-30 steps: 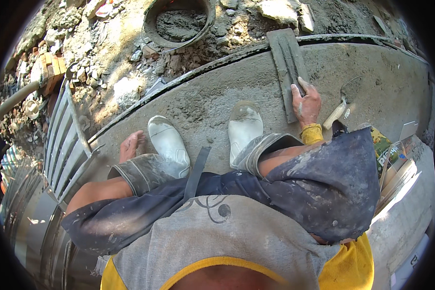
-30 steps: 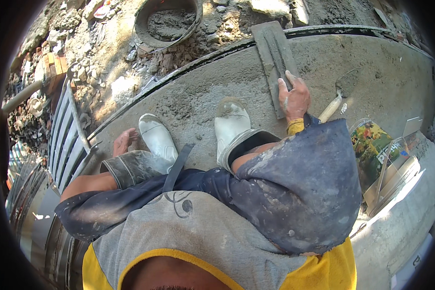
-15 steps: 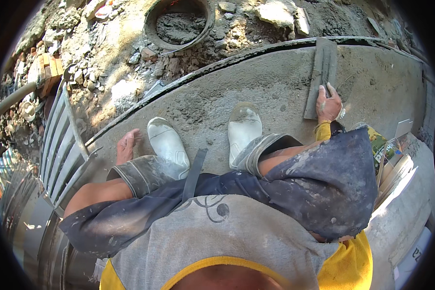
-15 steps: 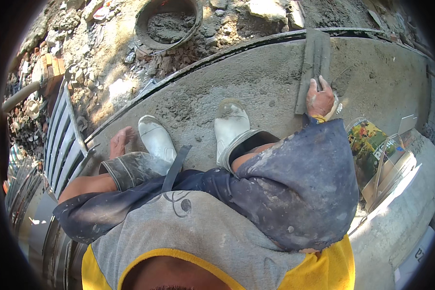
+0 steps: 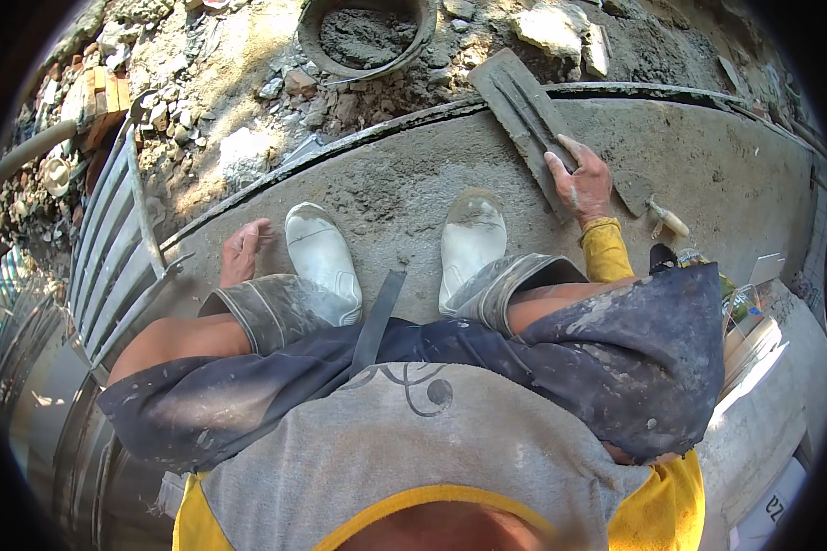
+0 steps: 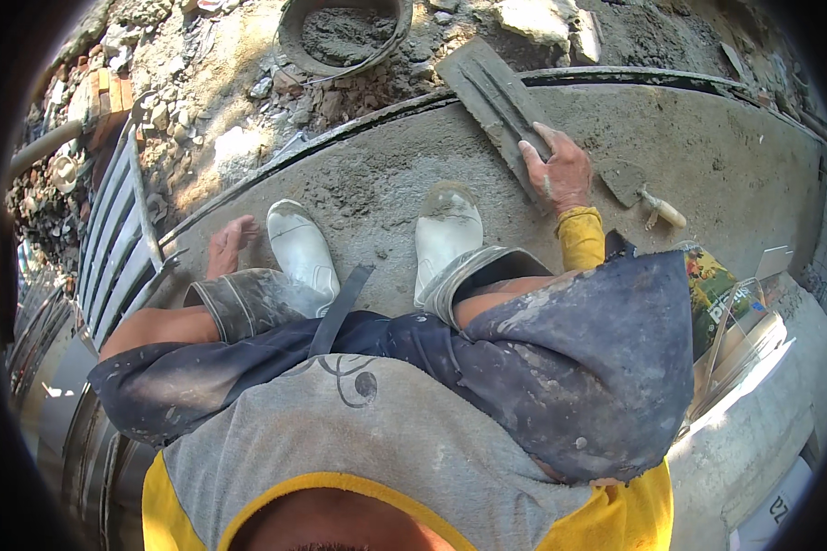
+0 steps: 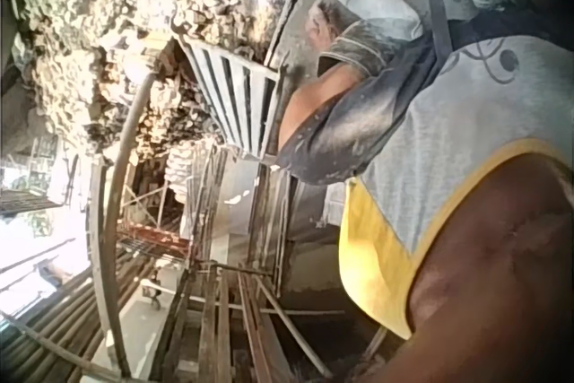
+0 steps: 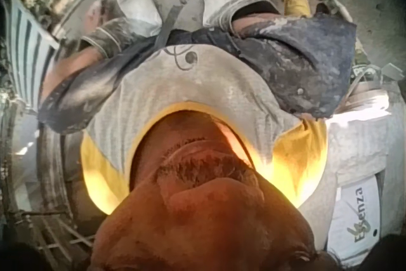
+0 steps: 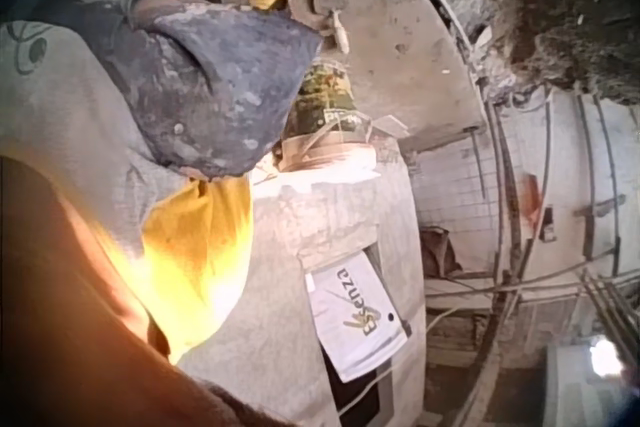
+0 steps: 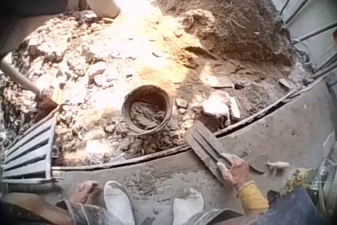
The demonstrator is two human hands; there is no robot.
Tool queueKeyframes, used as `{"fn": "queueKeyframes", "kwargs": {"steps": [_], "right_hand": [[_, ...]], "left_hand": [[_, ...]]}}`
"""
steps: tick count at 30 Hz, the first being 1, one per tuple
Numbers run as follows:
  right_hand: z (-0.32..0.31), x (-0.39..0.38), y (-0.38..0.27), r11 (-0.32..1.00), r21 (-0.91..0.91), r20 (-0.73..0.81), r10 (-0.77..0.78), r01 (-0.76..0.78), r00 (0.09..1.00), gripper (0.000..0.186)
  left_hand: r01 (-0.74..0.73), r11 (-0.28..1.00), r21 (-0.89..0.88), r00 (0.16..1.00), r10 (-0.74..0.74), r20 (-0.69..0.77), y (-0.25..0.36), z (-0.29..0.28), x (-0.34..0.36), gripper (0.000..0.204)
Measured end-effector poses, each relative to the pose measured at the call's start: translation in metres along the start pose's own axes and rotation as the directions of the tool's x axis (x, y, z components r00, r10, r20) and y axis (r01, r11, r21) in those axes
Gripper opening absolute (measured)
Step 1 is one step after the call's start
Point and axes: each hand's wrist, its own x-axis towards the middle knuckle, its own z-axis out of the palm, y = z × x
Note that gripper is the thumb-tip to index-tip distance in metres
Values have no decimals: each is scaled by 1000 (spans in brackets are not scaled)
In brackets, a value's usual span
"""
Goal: Smoothing and leveling a wet concrete surface using a trowel on a construction site.
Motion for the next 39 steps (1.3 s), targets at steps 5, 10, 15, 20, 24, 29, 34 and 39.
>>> {"fn": "queueKeyframes", "kwargs": {"steps": [5,10,15,20,24,29,34,39], "right_hand": [[7,-28,-18,994,-24,237,-99,107,967,39],[-1,-24,-10,997,-45,123,-59,65,991,38],[6,-5,-13,996,-55,32,-63,65,997,38],[5,-23,-15,985,-48,228,-151,166,962,37],[7,3,-9,986,-42,68,-159,162,985,36],[9,-15,-35,960,-53,357,-239,276,903,35],[13,11,-33,975,-13,209,-213,221,954,37],[15,2,-55,914,-27,451,-350,405,821,35]], "left_hand": [[-13,1000,-17,1000,13,-19,-6,-1,-5,45],[1,1000,3,1000,-1,-6,2,2,0,46],[2,1000,-2,1000,-2,9,-3,-1,1,46],[-2,1000,26,1000,2,5,2,3,-3,47],[2,1000,-7,1000,-2,18,-1,4,-1,47],[-8,1000,-25,1000,8,-6,-1,3,1,47],[-21,1000,-13,1000,21,18,-3,4,0,45],[-22,999,-26,1000,22,-11,-4,4,2,45]]}}
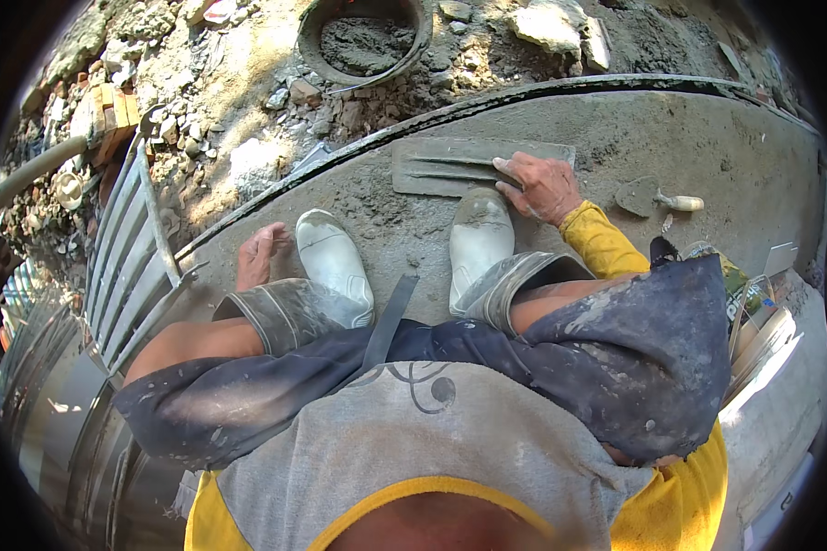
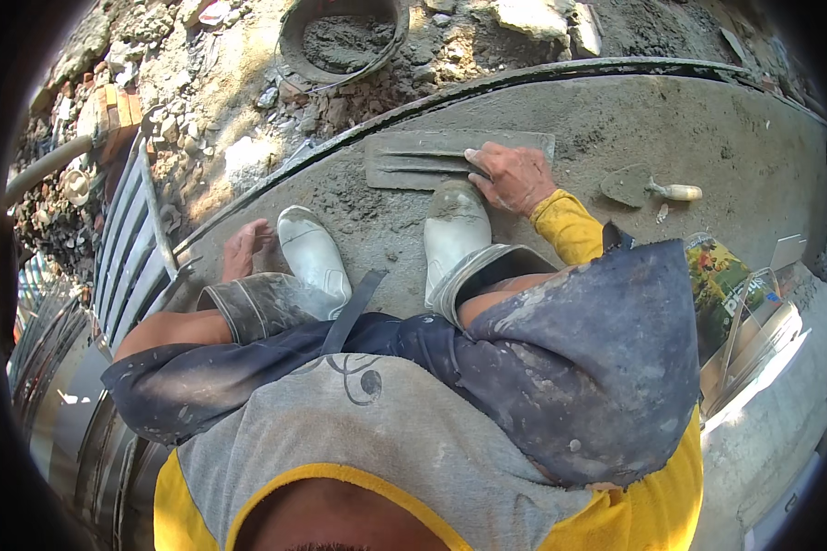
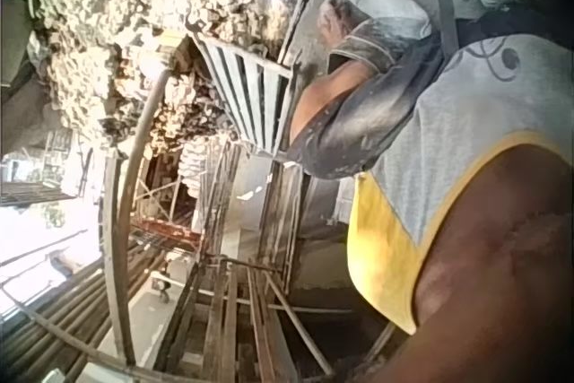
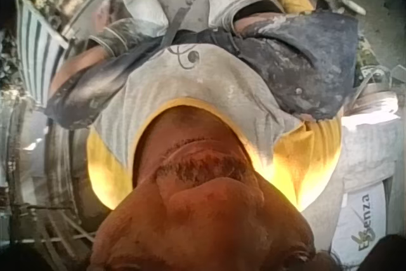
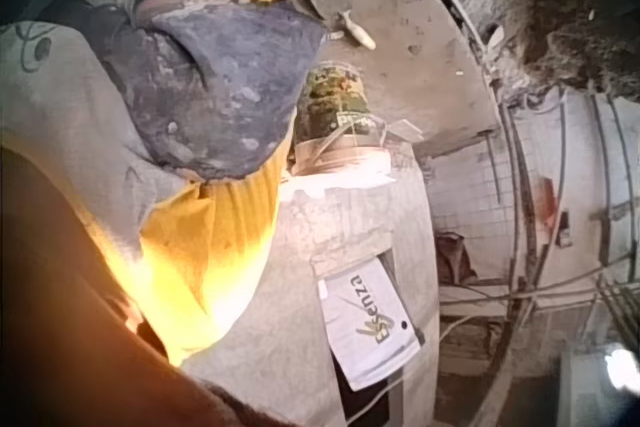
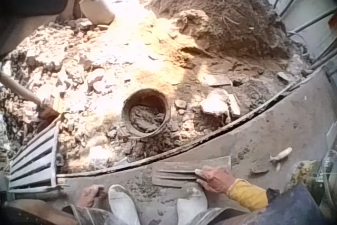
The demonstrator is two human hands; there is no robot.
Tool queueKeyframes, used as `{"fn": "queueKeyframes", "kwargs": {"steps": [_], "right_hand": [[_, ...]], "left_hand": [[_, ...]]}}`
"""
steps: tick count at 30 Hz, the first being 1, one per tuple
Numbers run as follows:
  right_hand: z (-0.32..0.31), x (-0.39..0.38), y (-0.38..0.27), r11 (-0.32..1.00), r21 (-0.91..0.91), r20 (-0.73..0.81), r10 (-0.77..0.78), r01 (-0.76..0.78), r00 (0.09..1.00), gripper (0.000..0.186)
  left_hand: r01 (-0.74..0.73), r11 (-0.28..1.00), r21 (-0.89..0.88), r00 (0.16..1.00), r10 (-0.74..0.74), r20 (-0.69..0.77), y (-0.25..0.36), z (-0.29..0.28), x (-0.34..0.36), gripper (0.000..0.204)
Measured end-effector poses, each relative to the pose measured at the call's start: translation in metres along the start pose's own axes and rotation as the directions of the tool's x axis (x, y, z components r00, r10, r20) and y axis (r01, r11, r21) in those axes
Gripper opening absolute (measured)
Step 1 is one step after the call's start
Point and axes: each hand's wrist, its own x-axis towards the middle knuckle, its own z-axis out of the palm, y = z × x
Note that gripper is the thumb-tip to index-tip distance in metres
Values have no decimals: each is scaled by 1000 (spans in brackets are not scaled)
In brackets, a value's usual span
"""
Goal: Smoothing and leveling a wet concrete surface using a trowel on a construction site.
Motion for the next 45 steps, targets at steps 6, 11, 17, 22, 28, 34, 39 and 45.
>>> {"fn": "queueKeyframes", "kwargs": {"steps": [6,11,17,22,28,34,39,45], "right_hand": [[-7,19,6,991,83,-214,119,-104,969,32],[5,15,-9,999,11,-95,-52,53,994,32],[7,-13,24,941,97,-286,338,-323,897,35],[3,-68,94,789,239,-522,596,-566,610,37],[15,-28,22,869,240,-373,494,-433,785,37],[-8,-40,75,668,243,-440,722,-703,534,40],[-29,-48,105,661,289,-468,728,-692,500,43],[19,-22,10,870,240,-329,491,-431,807,37]], "left_hand": [[36,998,-46,999,-35,27,-4,3,1,46],[22,999,-35,1000,-23,-10,0,-1,0,47],[38,999,4,999,-38,-2,1,-1,-7,47],[32,999,-20,999,-32,21,0,2,3,48],[27,999,-36,999,-26,36,2,3,-2,49],[10,1000,24,1000,-11,22,1,0,5,50],[31,999,25,999,-31,10,5,2,-2,49],[16,998,60,999,-18,33,14,8,6,52]]}}
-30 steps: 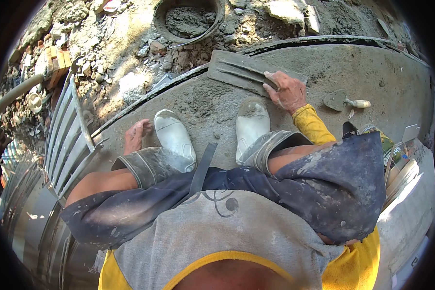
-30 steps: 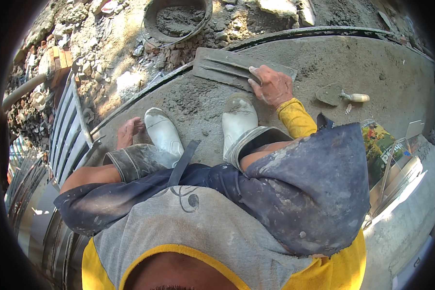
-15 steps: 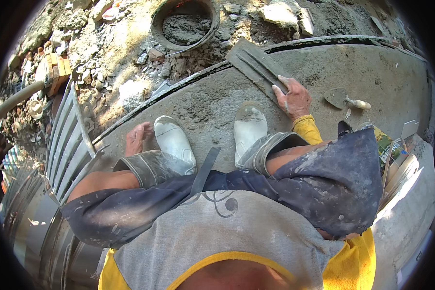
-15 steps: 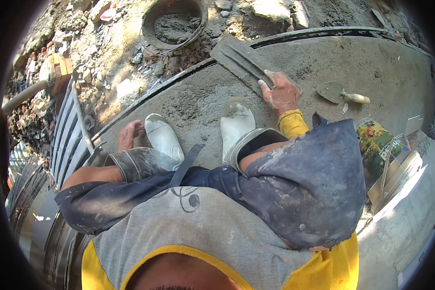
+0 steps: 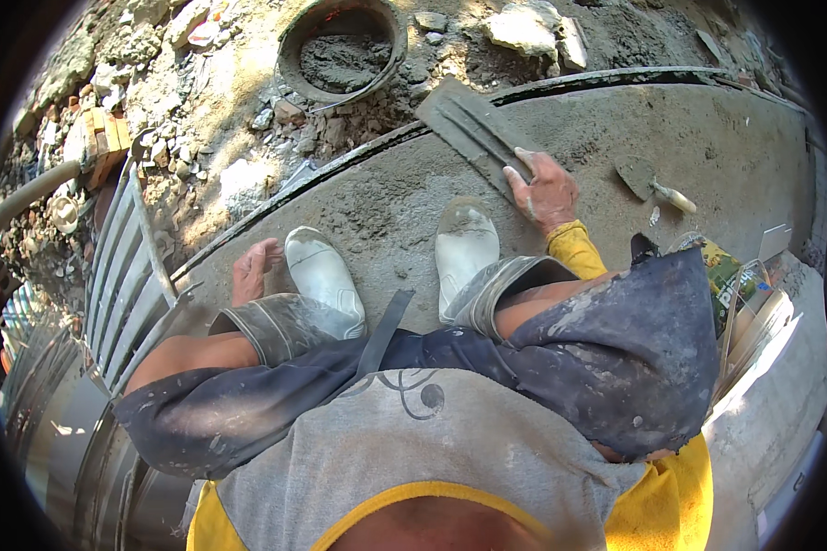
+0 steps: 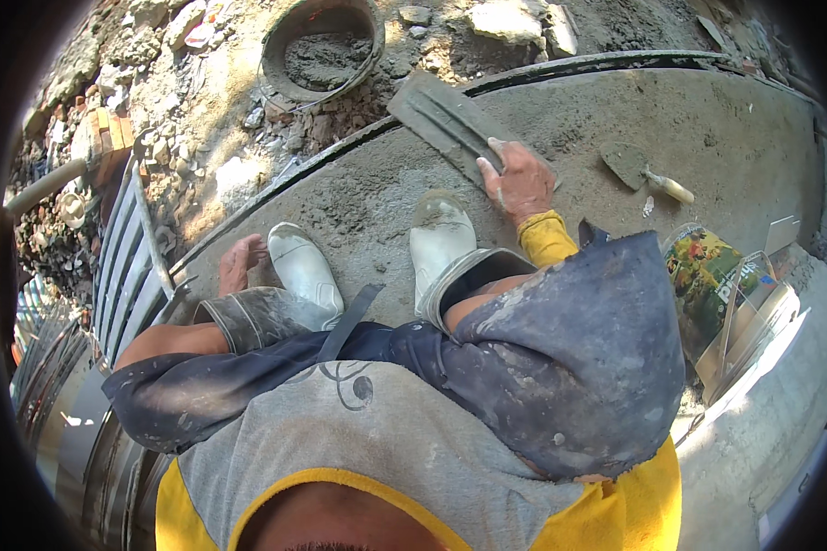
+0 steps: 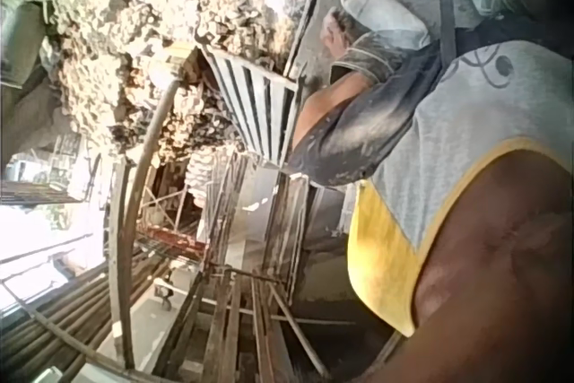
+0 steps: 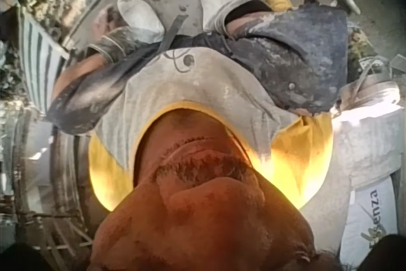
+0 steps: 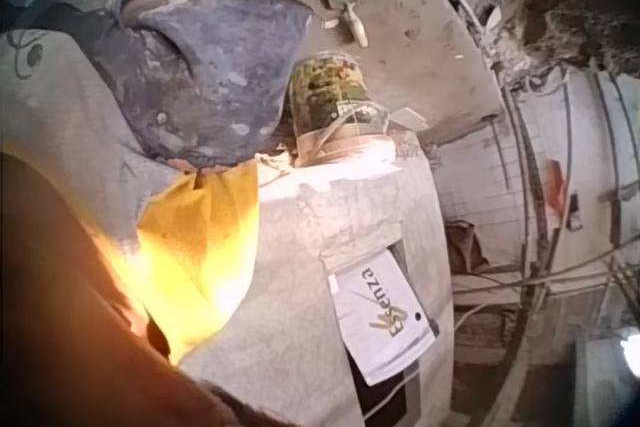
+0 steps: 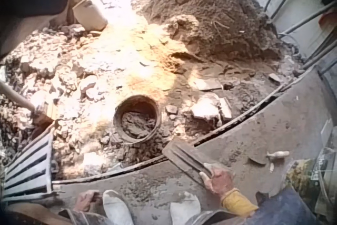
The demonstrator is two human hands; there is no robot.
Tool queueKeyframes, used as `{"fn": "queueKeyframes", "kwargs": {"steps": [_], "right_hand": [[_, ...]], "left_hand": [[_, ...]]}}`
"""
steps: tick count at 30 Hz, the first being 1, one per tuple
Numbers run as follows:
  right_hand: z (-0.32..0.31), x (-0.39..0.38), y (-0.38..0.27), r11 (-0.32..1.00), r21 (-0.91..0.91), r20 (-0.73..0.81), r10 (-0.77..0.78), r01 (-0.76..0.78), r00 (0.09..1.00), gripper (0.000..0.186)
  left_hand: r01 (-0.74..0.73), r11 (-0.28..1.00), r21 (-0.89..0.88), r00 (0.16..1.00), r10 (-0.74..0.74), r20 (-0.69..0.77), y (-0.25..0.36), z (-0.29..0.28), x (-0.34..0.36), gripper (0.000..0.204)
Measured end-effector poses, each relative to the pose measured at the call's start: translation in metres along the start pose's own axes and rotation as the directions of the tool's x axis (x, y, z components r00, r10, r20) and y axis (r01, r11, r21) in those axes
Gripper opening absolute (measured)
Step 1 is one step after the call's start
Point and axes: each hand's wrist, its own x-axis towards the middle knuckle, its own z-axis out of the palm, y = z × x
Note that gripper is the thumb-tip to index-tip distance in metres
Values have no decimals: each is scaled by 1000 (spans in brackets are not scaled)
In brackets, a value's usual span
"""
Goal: Smoothing and leveling a wet concrete surface using a trowel on a construction site.
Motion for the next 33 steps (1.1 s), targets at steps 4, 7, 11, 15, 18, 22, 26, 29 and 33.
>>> {"fn": "queueKeyframes", "kwargs": {"steps": [4,7,11,15,18,22,26,29,33], "right_hand": [[1,-4,-8,1000,-9,89,-2,3,996,36],[-32,18,60,954,-42,-240,279,-298,930,38],[-89,28,96,900,-40,-342,395,-434,852,42],[-82,5,75,924,125,-247,381,-360,891,44],[-52,-38,61,930,167,-204,356,-326,912,42],[-25,-94,56,921,154,-51,368,-357,928,44],[-28,-100,56,959,121,132,240,-256,962,53],[-73,-74,85,919,119,-53,384,-376,922,50],[-128,-43,185,804,-371,-303,368,-465,879,57]], "left_hand": [[-53,998,-30,998,53,20,-18,-11,-9,53],[9,1000,-4,1000,-9,-8,-10,-3,-5,53],[-17,1000,14,1000,17,15,-10,-5,-6,52],[25,999,-31,1000,-25,-1,-9,-3,-5,52],[32,999,-29,999,-32,2,-10,-1,-2,52],[48,999,2,999,-48,7,-8,-1,-1,52],[62,998,-24,998,-62,-8,-2,-5,-11,54],[28,999,-29,999,-28,20,-11,-2,0,53],[30,1000,-8,999,-30,29,-6,2,4,53]]}}
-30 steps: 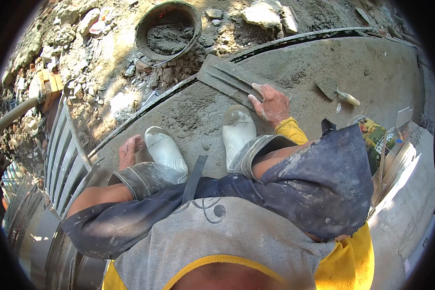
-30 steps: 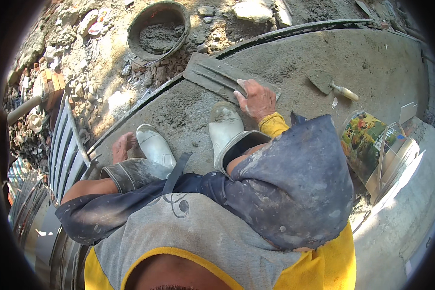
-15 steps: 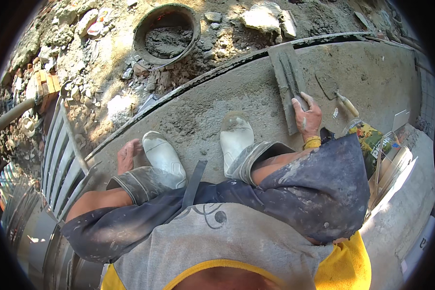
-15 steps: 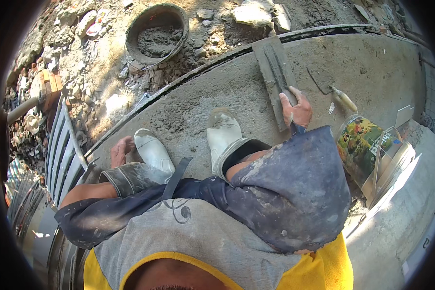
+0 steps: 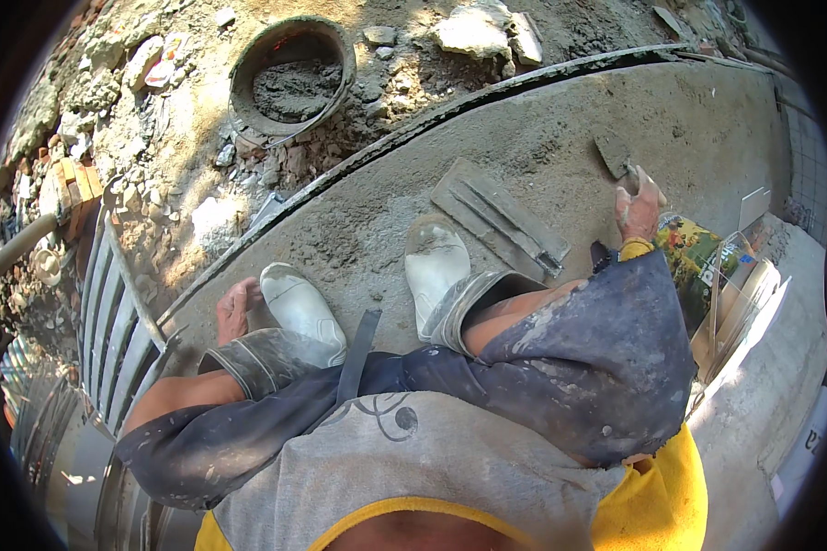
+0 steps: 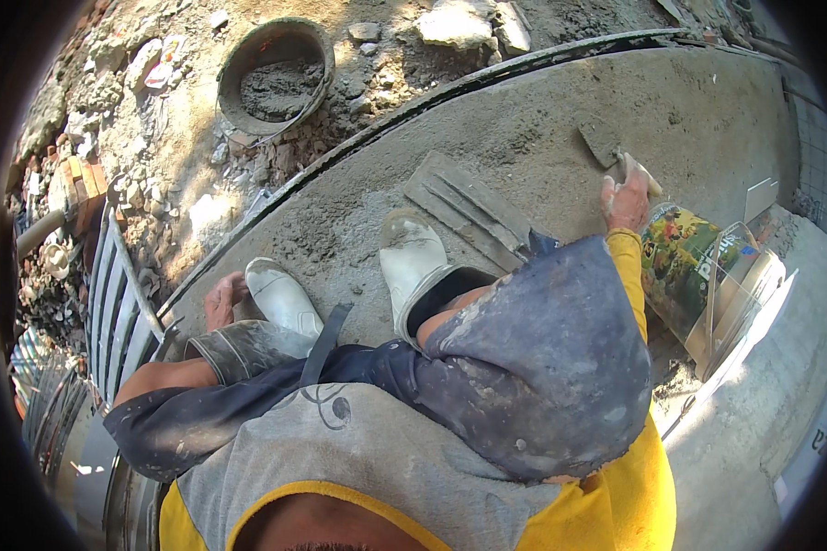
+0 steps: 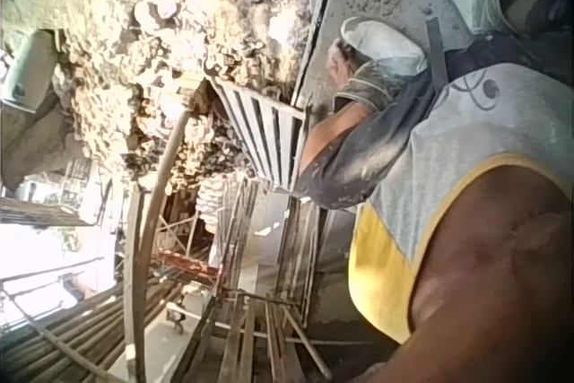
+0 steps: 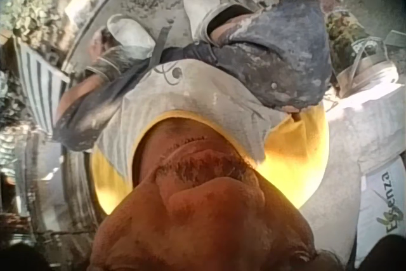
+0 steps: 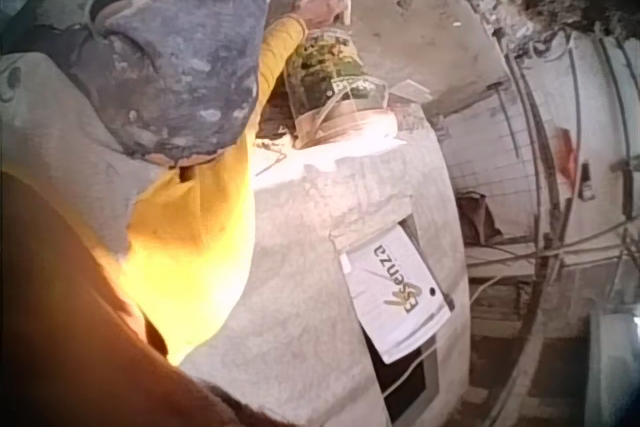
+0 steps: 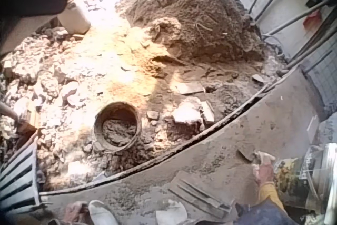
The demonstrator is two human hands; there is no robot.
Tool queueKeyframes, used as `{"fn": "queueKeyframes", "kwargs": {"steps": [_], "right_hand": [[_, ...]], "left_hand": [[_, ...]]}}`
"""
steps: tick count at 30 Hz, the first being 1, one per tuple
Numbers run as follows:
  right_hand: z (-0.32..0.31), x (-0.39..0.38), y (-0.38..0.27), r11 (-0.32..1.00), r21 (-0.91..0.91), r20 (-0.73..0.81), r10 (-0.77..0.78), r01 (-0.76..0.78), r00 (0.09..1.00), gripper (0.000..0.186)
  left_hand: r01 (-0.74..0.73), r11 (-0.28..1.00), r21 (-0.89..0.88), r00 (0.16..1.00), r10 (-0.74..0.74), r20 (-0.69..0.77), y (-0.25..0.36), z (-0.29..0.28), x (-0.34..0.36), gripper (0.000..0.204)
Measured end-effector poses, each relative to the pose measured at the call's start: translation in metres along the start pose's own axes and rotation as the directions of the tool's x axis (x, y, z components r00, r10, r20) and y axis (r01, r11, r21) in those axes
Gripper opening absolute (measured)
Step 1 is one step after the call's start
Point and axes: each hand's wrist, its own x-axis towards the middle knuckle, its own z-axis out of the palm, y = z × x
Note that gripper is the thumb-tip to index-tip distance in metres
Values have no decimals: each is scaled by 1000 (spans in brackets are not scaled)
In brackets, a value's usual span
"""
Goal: Smoothing and leveling a wet concrete surface using a trowel on a construction site.
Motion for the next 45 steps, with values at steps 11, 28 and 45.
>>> {"fn": "queueKeyframes", "kwargs": {"steps": [11,28,45], "right_hand": [[19,52,19,872,-479,318,280,-101,906,45],[15,15,-71,866,497,70,26,-57,997,35],[-36,3,-167,351,886,346,-68,-302,936,25]], "left_hand": [[-1,999,-41,999,-1,-51,-11,-8,-14,51],[37,997,-65,999,-36,17,-2,1,-12,49],[30,997,-73,1000,-29,9,-7,-4,-10,51]]}}
